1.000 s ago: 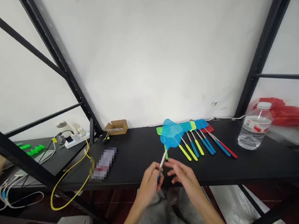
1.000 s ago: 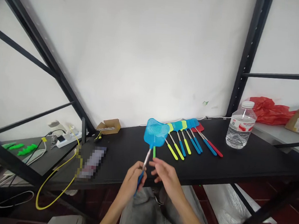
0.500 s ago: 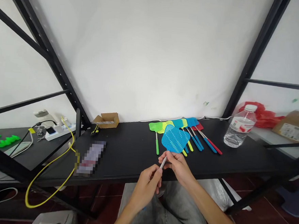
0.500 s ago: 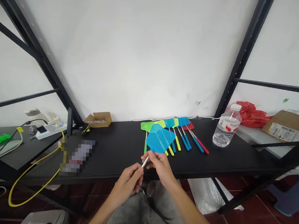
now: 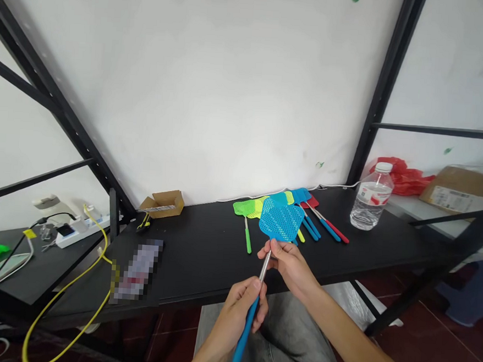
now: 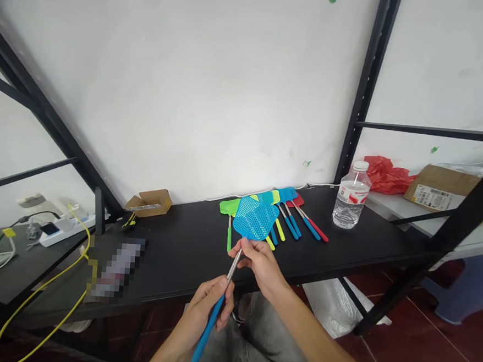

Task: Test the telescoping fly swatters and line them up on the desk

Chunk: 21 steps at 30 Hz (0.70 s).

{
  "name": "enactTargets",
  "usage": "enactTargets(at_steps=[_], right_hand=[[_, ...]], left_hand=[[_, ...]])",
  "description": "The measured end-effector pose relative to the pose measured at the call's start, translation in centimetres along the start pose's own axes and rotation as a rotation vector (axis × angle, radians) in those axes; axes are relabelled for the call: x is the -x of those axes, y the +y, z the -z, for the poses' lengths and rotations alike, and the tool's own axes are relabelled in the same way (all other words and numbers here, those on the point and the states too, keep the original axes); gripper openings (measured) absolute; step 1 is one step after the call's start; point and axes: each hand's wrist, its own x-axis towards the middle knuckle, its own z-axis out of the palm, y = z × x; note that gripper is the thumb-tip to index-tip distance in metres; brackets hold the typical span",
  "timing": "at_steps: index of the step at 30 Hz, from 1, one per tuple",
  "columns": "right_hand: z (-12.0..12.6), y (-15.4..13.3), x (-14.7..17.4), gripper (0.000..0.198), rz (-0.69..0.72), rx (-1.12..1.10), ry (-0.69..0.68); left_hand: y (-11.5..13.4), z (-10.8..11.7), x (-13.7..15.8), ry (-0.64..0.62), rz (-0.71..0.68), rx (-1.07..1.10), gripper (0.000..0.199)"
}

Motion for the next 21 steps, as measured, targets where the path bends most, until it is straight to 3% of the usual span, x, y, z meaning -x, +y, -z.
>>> enactTargets(at_steps=[3, 7, 11, 15, 18, 21], right_hand=[[0.7, -0.6, -0.4, 0.033, 0.017, -0.007, 0.064], [3.6, -2.4, -1.5, 0.033, 0.079, -0.110, 0.231], [6.6, -4.7, -2.1, 0.029, 0.123, -0.175, 0.295], [6.8, -5.5, -1.7, 0.027, 0.128, -0.179, 0.245], [4.9, -4.8, -1.0, 0.033, 0.117, -0.089, 0.158], [2.1, -3.3, 0.1, 0.039, 0.087, 0.106, -0.019]], left_hand=[[0.5, -0.2, 0.5, 0.050, -0.110, -0.318, 0.040], [1.2, -0.2, 1.7, 0.102, -0.188, -0.746, 0.038], [1.7, -0.1, 2.6, 0.068, -0.205, -0.936, 0.032], [2.1, 0.2, 2.7, 0.047, -0.145, -0.932, 0.033], [1.9, 0.4, 2.2, 0.048, -0.100, -0.768, 0.035], [1.4, 0.4, 1.4, 0.080, -0.093, -0.531, 0.031]])
